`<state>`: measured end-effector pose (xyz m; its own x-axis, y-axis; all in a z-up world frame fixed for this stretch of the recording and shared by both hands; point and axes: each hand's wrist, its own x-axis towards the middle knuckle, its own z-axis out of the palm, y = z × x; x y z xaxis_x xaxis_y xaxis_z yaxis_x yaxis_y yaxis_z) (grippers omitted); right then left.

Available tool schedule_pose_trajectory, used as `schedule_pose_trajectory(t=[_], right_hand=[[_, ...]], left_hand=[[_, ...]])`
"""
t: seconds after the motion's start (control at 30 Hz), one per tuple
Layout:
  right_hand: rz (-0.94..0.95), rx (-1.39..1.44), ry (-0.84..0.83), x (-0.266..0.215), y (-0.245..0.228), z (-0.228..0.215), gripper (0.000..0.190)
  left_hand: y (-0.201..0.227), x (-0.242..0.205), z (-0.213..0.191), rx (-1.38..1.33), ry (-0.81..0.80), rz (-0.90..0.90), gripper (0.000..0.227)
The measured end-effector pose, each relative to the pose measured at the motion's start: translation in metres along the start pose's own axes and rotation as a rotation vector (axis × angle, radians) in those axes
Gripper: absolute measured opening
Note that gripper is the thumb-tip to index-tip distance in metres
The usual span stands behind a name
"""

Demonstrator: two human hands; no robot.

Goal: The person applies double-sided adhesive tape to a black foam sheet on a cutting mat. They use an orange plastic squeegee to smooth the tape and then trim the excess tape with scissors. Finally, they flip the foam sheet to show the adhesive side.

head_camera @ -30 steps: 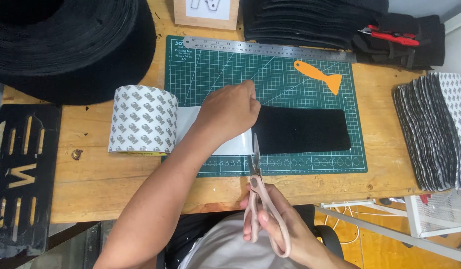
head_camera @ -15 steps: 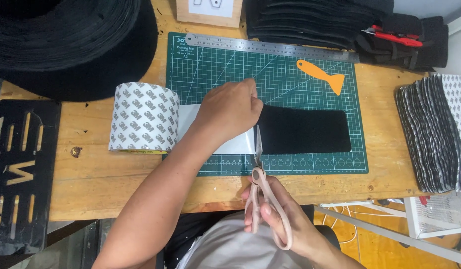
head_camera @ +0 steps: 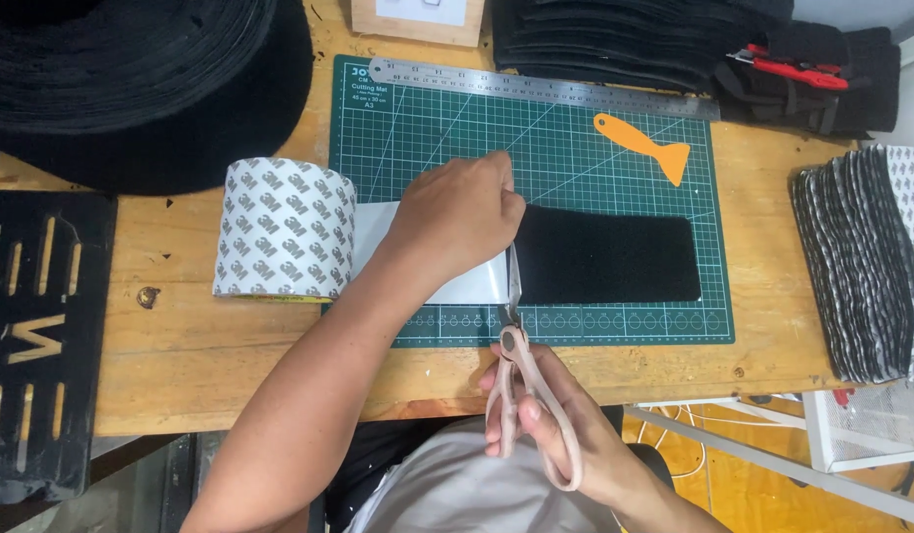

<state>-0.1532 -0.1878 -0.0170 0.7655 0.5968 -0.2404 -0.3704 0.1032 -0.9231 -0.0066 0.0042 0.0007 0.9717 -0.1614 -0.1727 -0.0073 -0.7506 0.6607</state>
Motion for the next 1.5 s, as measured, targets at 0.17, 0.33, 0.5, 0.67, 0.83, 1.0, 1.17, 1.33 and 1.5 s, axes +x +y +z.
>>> schedule_pose_trajectory(t=[0.17,0.33,0.5,0.67,0.83,1.0,1.17,1.33,1.5], right_hand=[[0.002,-0.010,0.007,0.001,-0.001,0.001,0.067],[0.007,0.009,0.006,0.002,-0.003,0.001,0.068],[0.011,-0.018,0.008,0.002,-0.003,0.001,0.070],[0.025,-0.042,-0.019,0.001,-0.011,0.003,0.071],[0.136,-0.048,-0.088,-0.009,-0.017,-0.005,0.085],[0.300,-0.010,-0.188,-0.026,-0.025,-0.019,0.093],[0.031,-0.158,-0.408,-0.029,-0.047,-0.029,0.080],[-0.223,0.002,-0.528,-0.012,-0.028,-0.075,0.082],[-0.302,0.177,-0.442,-0.006,-0.020,-0.096,0.095]], left_hand=[[0.000,0.000,-0.001,-0.004,-0.008,-0.010,0.018],[-0.001,0.000,0.000,-0.003,0.007,0.004,0.017],[-0.002,0.000,0.000,-0.002,0.004,0.007,0.017],[-0.002,-0.001,0.000,-0.007,-0.003,0.014,0.018],[-0.001,0.000,0.002,0.004,-0.010,0.013,0.017],[-0.003,0.002,0.005,-0.008,-0.033,0.032,0.017],[-0.008,0.004,0.014,-0.034,0.137,0.206,0.016],[0.029,-0.015,-0.009,-0.461,0.070,0.375,0.009],[0.055,-0.037,-0.014,-0.921,-0.457,-0.082,0.077]])
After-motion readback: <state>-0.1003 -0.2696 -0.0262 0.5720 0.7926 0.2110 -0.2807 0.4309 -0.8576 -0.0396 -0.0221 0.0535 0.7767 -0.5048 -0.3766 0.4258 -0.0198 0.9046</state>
